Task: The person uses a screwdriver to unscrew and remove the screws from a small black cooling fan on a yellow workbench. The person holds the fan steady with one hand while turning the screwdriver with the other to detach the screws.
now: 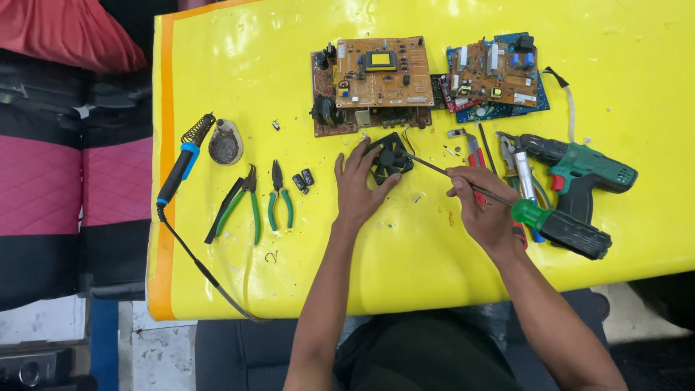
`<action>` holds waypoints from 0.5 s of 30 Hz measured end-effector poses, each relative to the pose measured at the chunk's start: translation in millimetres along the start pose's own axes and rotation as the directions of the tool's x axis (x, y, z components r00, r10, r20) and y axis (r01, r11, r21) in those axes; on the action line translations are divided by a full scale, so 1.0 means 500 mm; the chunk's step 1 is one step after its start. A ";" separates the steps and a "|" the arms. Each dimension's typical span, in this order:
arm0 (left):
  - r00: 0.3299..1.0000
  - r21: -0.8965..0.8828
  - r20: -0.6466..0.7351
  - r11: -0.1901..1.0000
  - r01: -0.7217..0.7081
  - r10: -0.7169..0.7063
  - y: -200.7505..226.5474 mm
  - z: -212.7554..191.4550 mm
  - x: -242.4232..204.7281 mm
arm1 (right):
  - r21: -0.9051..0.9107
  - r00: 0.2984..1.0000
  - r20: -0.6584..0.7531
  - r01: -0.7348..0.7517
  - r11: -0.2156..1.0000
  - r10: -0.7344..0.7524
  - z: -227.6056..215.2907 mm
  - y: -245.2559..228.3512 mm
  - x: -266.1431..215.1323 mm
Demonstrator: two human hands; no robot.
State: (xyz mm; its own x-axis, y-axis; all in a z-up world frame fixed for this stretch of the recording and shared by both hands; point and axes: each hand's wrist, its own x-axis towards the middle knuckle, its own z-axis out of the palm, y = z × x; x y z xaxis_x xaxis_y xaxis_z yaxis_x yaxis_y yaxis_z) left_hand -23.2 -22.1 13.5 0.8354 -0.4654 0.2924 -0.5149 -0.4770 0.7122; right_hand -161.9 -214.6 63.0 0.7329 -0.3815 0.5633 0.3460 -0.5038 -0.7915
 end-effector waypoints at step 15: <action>0.999 -0.030 -0.015 0.999 -0.035 0.035 -0.053 0.022 -0.006 | -0.252 0.994 0.102 -0.011 0.968 0.038 0.013 -0.072 0.062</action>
